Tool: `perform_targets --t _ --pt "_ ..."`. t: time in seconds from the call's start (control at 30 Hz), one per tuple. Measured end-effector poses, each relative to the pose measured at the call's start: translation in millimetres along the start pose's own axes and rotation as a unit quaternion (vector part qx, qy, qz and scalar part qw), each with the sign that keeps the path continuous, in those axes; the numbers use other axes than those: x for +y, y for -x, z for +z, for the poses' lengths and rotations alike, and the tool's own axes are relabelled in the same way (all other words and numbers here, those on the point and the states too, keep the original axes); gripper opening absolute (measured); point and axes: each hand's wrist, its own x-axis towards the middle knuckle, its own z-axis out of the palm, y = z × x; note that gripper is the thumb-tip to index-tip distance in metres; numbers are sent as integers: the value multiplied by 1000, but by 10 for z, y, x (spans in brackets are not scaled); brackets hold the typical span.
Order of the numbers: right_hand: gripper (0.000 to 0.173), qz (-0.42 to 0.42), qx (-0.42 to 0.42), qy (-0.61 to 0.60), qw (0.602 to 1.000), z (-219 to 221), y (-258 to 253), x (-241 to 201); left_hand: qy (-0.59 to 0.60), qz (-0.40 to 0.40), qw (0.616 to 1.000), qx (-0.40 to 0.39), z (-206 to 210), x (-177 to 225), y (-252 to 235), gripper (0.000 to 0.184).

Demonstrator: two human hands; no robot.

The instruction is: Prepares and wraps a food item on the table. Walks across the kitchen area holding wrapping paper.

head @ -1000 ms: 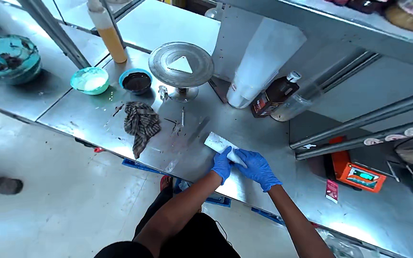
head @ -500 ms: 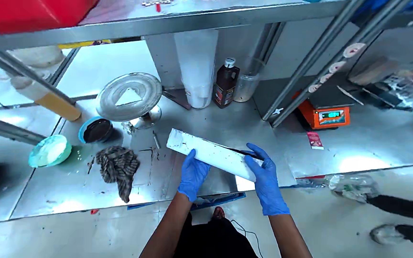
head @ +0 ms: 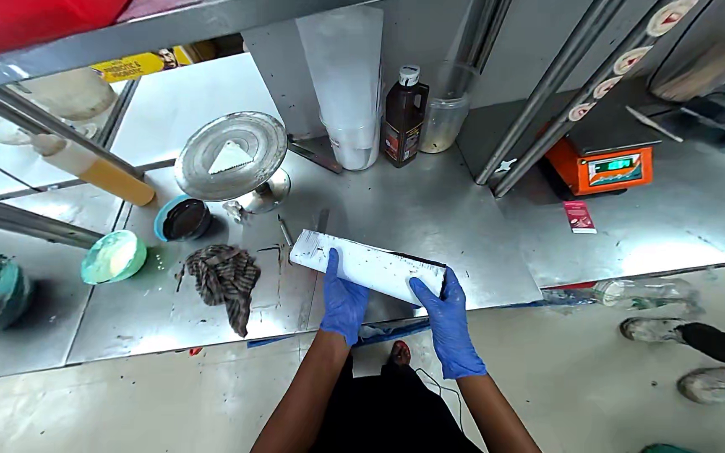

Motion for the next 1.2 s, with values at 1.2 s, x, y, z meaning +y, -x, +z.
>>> perform_targets --t 1.2 --pt "41 -95 -220 519 820 343 -410 -30 18 6 996 93 -396 101 -323 50"
